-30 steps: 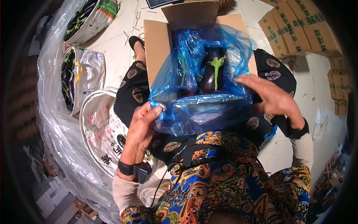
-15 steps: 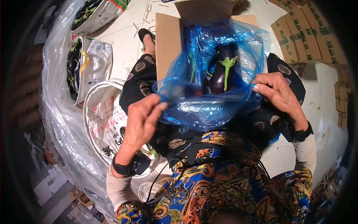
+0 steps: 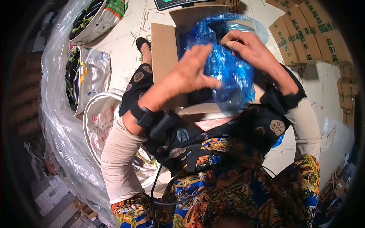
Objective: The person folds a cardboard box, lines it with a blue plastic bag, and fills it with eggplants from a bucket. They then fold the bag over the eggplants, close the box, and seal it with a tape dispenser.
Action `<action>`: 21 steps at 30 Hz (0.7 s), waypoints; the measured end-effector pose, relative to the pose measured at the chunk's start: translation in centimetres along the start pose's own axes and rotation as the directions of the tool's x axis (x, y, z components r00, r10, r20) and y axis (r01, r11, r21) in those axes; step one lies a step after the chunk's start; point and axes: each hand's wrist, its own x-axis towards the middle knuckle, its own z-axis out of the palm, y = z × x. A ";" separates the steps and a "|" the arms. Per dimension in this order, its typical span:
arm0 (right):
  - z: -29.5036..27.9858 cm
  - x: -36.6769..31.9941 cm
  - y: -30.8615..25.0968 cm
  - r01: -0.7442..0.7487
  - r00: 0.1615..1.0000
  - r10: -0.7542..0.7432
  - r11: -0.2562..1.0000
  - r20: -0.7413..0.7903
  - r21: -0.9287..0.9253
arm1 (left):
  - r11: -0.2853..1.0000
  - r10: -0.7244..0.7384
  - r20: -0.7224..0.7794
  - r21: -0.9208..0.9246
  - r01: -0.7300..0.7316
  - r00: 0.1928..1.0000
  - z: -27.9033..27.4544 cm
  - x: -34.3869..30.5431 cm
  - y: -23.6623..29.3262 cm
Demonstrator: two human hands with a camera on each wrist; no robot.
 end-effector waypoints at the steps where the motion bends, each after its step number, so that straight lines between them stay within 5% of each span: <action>1: -0.8 -0.3 -1.3 0.062 0.994 -0.073 0.991 -0.087 -0.120 | 0.999 0.014 0.020 0.052 -0.015 1.000 0.9 -0.2 0.3; 4: -2.6 -0.4 -1.0 0.284 0.867 -0.476 0.716 -0.149 -0.638 | 0.993 -0.070 0.094 0.100 0.061 0.993 1.7 -0.5 2.2; 8: -2.7 0.1 1.9 -0.002 0.989 -0.097 0.745 -0.112 -0.667 | 0.989 -0.146 0.183 0.023 0.144 0.972 2.3 0.1 3.2; 10: -2.5 1.1 1.5 -0.127 0.940 0.329 0.592 0.094 -0.796 | 0.989 -0.143 0.125 0.067 0.135 0.982 2.3 0.4 4.0; 11: -1.6 0.4 2.7 -0.004 0.989 0.111 0.677 0.096 -0.736 | 0.987 -0.142 0.093 0.086 0.134 0.985 2.2 0.8 4.2; 13: -0.4 -0.6 3.1 0.182 0.976 -0.095 0.849 0.197 -0.496 | 0.966 -0.110 -0.001 0.234 0.107 0.994 2.4 2.0 3.4; 15: 0.6 -1.1 3.3 0.246 0.908 -0.252 0.967 0.334 0.062 | 0.907 -0.035 -0.084 0.416 0.067 0.996 2.3 3.9 2.2; 16: 1.3 -1.3 2.9 0.248 0.913 -0.255 0.967 0.318 0.064 | 0.880 0.116 -0.184 0.476 -0.015 0.976 3.0 5.1 0.3; 19: 1.4 -2.3 0.8 0.228 0.953 -0.214 0.973 0.215 -0.041 | 0.910 0.066 0.284 0.377 -0.174 0.957 3.1 7.7 -2.9; 21: 0.4 -3.0 0.5 0.177 0.981 -0.160 0.970 0.107 -0.167 | 0.970 -0.022 0.082 0.242 0.001 0.996 3.5 7.7 -3.2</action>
